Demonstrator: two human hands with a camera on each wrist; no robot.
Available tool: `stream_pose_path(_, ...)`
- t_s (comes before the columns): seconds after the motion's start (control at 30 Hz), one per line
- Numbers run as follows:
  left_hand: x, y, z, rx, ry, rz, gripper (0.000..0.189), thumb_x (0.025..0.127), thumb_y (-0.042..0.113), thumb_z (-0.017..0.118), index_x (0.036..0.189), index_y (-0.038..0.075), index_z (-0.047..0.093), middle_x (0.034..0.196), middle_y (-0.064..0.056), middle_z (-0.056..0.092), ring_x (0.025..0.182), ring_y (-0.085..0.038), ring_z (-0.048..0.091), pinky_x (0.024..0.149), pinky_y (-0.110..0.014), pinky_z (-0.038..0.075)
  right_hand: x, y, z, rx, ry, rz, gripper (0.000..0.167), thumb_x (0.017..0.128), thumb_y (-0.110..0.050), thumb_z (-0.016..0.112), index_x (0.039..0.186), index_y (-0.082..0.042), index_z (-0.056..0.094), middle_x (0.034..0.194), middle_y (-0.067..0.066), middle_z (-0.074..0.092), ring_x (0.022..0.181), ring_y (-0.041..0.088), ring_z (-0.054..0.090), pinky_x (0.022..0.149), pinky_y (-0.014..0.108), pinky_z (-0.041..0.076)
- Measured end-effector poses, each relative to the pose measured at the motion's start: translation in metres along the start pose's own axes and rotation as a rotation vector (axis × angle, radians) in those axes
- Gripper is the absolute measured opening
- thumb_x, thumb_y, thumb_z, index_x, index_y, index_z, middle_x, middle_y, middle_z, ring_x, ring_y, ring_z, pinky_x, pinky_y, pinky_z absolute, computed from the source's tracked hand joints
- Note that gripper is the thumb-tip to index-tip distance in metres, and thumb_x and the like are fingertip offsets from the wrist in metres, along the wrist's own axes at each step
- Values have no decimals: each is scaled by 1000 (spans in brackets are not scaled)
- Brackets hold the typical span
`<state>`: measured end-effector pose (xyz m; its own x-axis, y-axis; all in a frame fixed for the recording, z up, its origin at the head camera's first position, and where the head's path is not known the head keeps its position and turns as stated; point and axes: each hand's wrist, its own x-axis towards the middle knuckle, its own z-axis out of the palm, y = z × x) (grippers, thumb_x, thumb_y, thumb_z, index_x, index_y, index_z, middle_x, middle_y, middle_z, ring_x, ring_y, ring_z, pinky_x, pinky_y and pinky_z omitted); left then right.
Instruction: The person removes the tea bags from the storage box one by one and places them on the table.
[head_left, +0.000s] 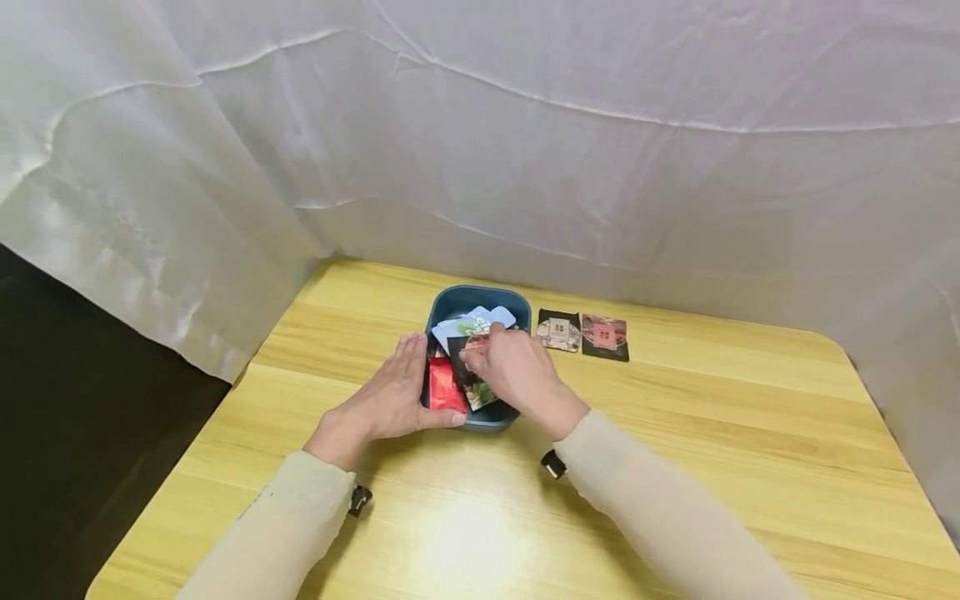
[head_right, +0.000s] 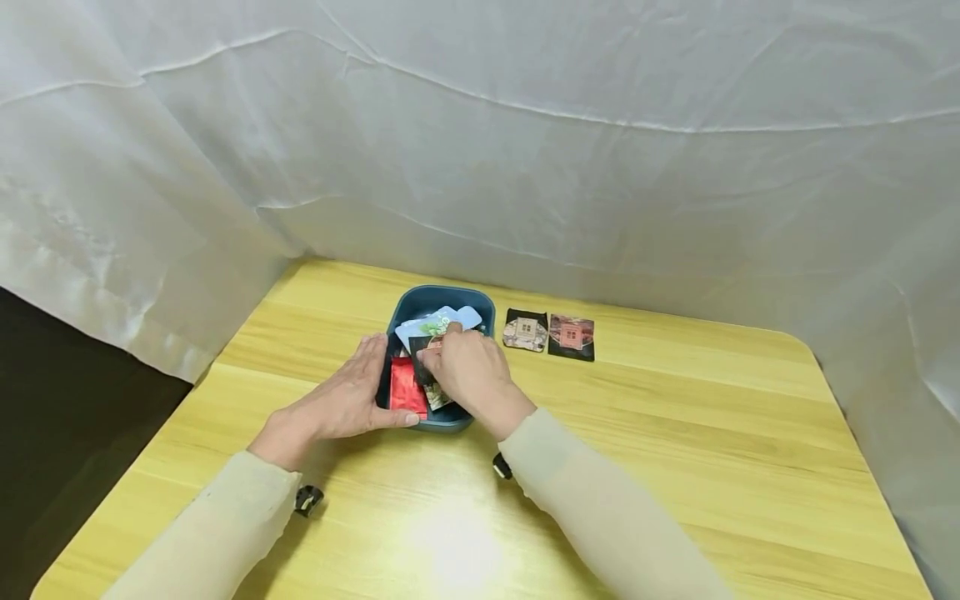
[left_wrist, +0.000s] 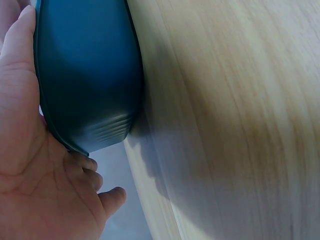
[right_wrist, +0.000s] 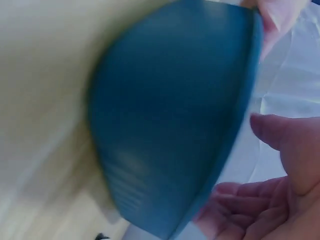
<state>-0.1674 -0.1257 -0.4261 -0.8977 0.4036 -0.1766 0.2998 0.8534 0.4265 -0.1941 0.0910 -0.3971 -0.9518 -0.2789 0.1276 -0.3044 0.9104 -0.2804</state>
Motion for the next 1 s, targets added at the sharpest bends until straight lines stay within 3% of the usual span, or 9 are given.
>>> stream_pose_path(0.2,0,2,1,6,-5,6,145,78,90,64,167,-2,-1,177,-22,0,164,-41,-2,133,-53,15,6,-8,3,-27,-24,118,83,97,-60,69,135,13,56,85,18,73,80,35,75,71,48,63)
stream_pose_path(0.37,0,3,0,40,7,7,145,77,92,62,167,-3,-1,176,-24,1,164,-40,-2,133,-54,13,8,-14,12,-73,-101,167,96,97,-64,66,147,16,46,99,24,75,89,36,76,77,48,63)
stream_pose_path(0.47,0,4,1,56,13,1,145,77,93,62,167,-2,-1,176,-23,0,164,-39,-2,133,-54,11,8,-16,16,-116,-157,159,88,97,-67,63,141,10,56,117,25,73,93,37,75,77,48,63)
stream_pose_path(0.57,0,5,1,59,11,-9,146,76,93,62,168,-1,-1,177,-22,-2,165,-38,-3,133,-55,10,8,-17,21,-134,-189,151,90,95,-69,64,139,8,58,128,25,69,99,39,73,81,49,64)
stream_pose_path(0.73,0,5,2,56,6,-8,147,75,93,62,168,-2,-1,177,-22,-2,164,-38,-3,133,-55,10,5,-16,25,-92,-212,156,98,90,-66,74,148,7,46,131,25,66,121,38,64,101,52,58)
stream_pose_path(0.83,0,5,1,52,7,0,147,76,93,62,167,-2,-1,177,-23,-1,164,-39,-2,133,-56,11,4,-14,25,-73,-223,110,94,87,-58,81,150,3,46,142,22,59,131,38,58,110,55,51)
stream_pose_path(1.0,-1,4,1,38,7,2,146,77,91,63,167,-2,-2,176,-23,-2,164,-39,-2,133,-55,13,3,-11,25,-45,-247,15,103,83,-47,88,158,2,38,155,22,50,145,40,48,122,55,40)
